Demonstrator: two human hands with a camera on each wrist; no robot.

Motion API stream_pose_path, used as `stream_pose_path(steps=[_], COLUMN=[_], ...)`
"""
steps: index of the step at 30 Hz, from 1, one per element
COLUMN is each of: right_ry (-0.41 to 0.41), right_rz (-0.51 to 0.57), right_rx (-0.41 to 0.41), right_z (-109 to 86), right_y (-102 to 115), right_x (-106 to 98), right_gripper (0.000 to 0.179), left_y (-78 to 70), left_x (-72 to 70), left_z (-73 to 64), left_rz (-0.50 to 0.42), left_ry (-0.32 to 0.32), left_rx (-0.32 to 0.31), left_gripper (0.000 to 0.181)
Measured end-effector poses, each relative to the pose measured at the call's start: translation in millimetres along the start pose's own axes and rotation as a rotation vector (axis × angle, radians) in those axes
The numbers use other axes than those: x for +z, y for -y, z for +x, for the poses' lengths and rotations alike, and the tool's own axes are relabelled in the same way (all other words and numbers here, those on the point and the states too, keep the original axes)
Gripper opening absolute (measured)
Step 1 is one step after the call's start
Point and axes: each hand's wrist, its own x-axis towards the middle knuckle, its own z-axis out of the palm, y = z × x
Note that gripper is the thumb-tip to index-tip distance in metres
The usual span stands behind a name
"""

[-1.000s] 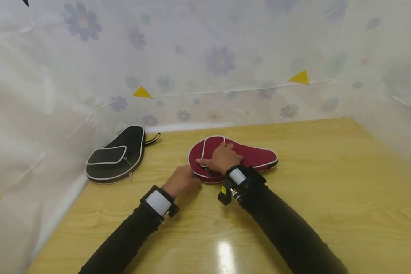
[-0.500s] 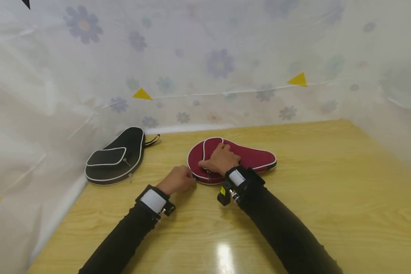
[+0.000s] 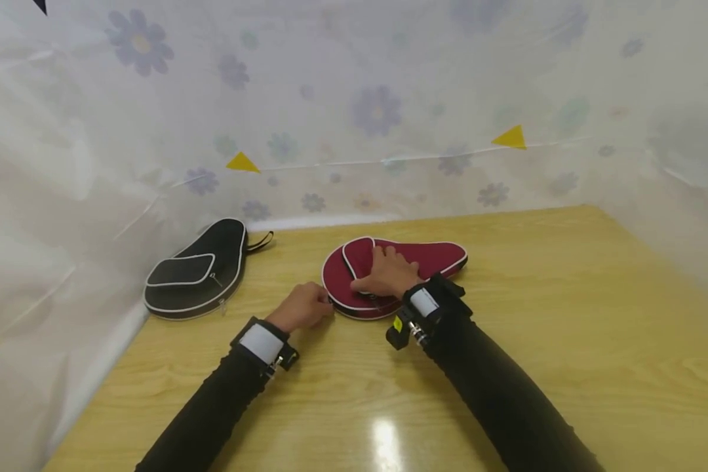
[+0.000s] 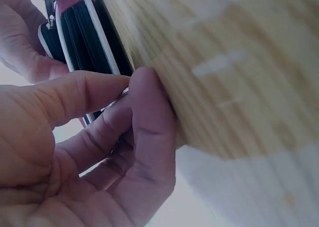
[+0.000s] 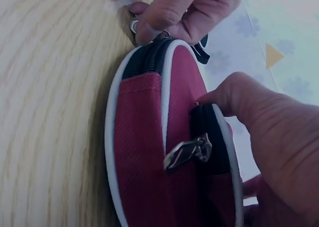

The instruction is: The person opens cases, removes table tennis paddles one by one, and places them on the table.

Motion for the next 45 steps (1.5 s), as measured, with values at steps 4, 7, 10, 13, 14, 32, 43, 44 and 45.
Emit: stream_pose_path(steps=[4,7,10,13,14,32,43,44,45], right_ry=[0.025,0.053,0.074,0.089,0.095,0.220,0.238,0.235,0.231], right_rz=[-0.013,-0.006,0.003,-0.002,-0.004,0.021,-0.026,-0.023,-0.016], right_rx=[-0.035,-0.059,-0.087,-0.115,-0.122,-0.182,-0.206,-0.209,-0.213], right_z=[-0.5,-1.8,-3.4,-4.9,-5.4,-15.5,-13.7,-13.4,-13.0], right_y=[-5,-10,-14,-18,-19,-32,-37,-37,-38], right_x=[-2,-4,-7,-10,-11,-34,-39,-39,-38], right_gripper=[0.093,0.090,0.087,0.086,0.086,0.079,0.072,0.072,0.072], left_y=[0.4,0.5,0.1,-0.7,-1.1,-5.3,-4.7,-4.7,-4.9], left_x=[1.4,2.8,3.3,3.1,3.0,2.0,1.1,0.9,0.7], left_z=[-0.1,-0.3,-0.5,-0.6,-0.6,0.4,1.2,1.1,1.2], left_rz=[-0.015,-0.022,-0.024,-0.025,-0.029,-0.043,-0.041,-0.040,-0.040], left_ry=[0.006,0.004,-0.001,-0.006,-0.006,-0.009,0.007,0.007,0.008], left_rx=[-0.013,-0.015,-0.011,-0.005,-0.006,-0.031,-0.033,-0.031,-0.030], left_gripper=[0.043,0.043,0.043,0.044,0.043,0.040,0.042,0.042,0.042])
